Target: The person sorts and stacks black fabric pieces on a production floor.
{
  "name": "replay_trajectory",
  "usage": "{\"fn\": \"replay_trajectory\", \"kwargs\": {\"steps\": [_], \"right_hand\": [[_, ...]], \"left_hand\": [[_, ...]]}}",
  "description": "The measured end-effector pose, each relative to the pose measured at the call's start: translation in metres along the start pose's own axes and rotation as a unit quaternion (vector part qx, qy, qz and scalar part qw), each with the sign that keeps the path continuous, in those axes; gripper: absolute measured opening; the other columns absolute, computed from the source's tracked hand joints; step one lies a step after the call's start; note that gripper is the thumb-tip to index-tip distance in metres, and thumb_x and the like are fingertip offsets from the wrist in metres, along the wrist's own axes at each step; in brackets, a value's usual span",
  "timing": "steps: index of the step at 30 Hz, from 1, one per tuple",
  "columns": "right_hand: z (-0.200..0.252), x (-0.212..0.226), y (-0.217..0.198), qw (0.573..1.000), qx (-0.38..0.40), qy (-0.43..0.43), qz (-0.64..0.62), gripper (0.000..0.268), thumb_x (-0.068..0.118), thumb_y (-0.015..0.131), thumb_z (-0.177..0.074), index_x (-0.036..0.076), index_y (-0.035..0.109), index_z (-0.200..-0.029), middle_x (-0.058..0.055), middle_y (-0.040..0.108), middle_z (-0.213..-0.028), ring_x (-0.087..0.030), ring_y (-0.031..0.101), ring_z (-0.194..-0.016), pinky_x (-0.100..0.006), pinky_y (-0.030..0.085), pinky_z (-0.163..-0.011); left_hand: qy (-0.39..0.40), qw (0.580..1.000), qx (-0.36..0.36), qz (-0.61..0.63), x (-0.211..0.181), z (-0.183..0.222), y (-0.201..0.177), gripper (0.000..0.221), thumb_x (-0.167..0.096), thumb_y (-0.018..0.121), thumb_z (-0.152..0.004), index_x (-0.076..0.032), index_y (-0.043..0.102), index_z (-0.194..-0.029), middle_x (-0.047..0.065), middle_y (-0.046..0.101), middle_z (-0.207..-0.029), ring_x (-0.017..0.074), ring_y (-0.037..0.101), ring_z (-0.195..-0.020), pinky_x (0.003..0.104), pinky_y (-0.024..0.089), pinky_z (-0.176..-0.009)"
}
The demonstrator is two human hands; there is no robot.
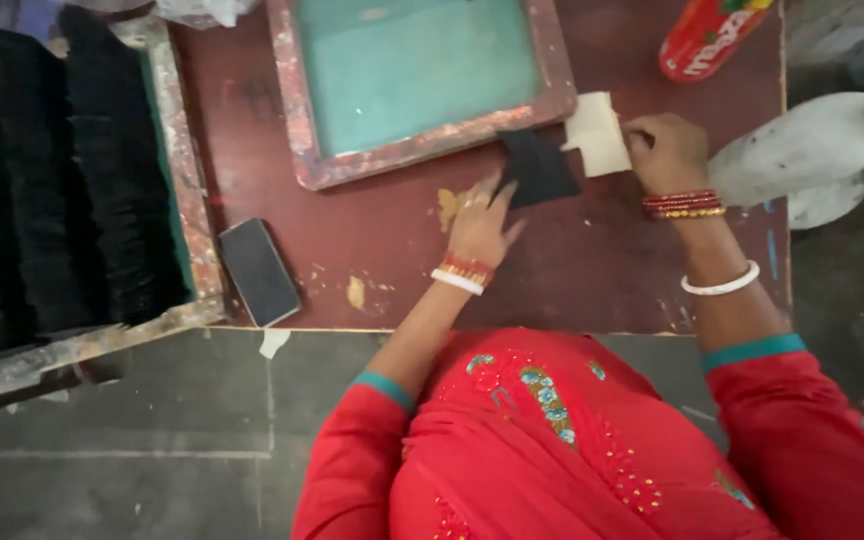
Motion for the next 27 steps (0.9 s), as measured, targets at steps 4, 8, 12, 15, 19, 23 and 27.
{"fn": "replay_trajectory", "kwargs": {"steps": [4,8,12,15,19,23,27], "right_hand": [[0.040,-0.009,-0.010,0.977,0.151,-0.050,0.143,0.025,0.010,0.068,-0.087,0.010,0.078,-0.110,-0.016,0.073,-0.112,-0.039,0.069,-0.099,-0.050,0.055,-0.086],[0.081,-0.004,-0.020,0.974,0.155,-0.093,0.139,0.040,0.009,0.066,-0.074,0.012,0.076,-0.112,-0.014,0.072,-0.122,-0.038,0.066,-0.107,-0.046,0.056,-0.091],[0.083,0.004,-0.019,0.983,0.162,-0.048,0.065,0.030,0.009,0.069,-0.087,0.011,0.076,-0.116,-0.013,0.071,-0.124,-0.035,0.066,-0.110,-0.045,0.055,-0.094],[0.071,0.042,-0.015,0.985,0.162,-0.060,-0.020,0.026,0.012,0.075,-0.089,0.010,0.078,-0.114,-0.015,0.069,-0.119,-0.034,0.066,-0.107,-0.044,0.055,-0.091],[0.062,0.098,0.004,0.967,0.196,-0.074,-0.145,0.024,0.011,0.077,-0.088,0.007,0.075,-0.112,-0.013,0.071,-0.112,-0.031,0.069,-0.103,-0.041,0.056,-0.090],[0.080,0.127,0.038,0.947,0.202,-0.189,-0.164,0.018,0.007,0.075,-0.087,0.008,0.076,-0.105,-0.010,0.073,-0.108,-0.030,0.069,-0.101,-0.040,0.056,-0.091],[0.076,0.133,0.074,0.933,0.202,-0.264,-0.142,0.019,0.005,0.072,-0.087,0.008,0.076,-0.106,-0.011,0.071,-0.106,-0.032,0.066,-0.101,-0.042,0.055,-0.089]], "left_hand": [[0.038,0.999,-0.004,-0.006,-0.016,-0.029,0.042,0.065,-0.034,0.076,-0.079,-0.007,0.060,-0.136,0.026,0.052,-0.144,0.0444,0.047,-0.132,0.055,0.038,-0.108],[0.012,0.998,0.046,-0.034,0.009,0.000,0.073,0.047,-0.015,0.066,-0.095,-0.010,0.060,-0.141,0.010,0.060,-0.148,0.0318,0.054,-0.137,0.049,0.042,-0.113],[-0.015,0.999,0.024,-0.021,0.015,0.055,0.044,0.044,-0.012,0.065,-0.095,-0.010,0.062,-0.139,0.008,0.060,-0.147,0.0295,0.054,-0.137,0.045,0.045,-0.117],[-0.014,0.999,0.020,-0.028,-0.003,0.081,0.018,0.047,-0.014,0.067,-0.091,-0.007,0.063,-0.137,0.011,0.061,-0.143,0.0318,0.056,-0.134,0.045,0.046,-0.113],[-0.117,0.992,-0.042,-0.007,-0.018,0.083,-0.012,0.053,-0.023,0.079,-0.078,-0.005,0.068,-0.126,0.016,0.065,-0.123,0.0387,0.058,-0.114,0.049,0.045,-0.096],[-0.143,0.988,-0.045,0.027,-0.005,0.091,0.012,0.039,-0.020,0.079,-0.081,-0.008,0.074,-0.118,0.012,0.067,-0.118,0.0367,0.060,-0.111,0.045,0.050,-0.099],[-0.167,0.984,-0.046,0.042,-0.006,0.085,0.010,0.038,-0.020,0.081,-0.076,-0.007,0.076,-0.112,0.014,0.068,-0.115,0.0379,0.061,-0.109,0.046,0.050,-0.097]]}}
Point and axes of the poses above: each hand's wrist, its own z-axis away from the middle knuckle, its own y-axis out of the palm, x = y × z, the point moved 4 cm from there along -z, towards the middle knuckle
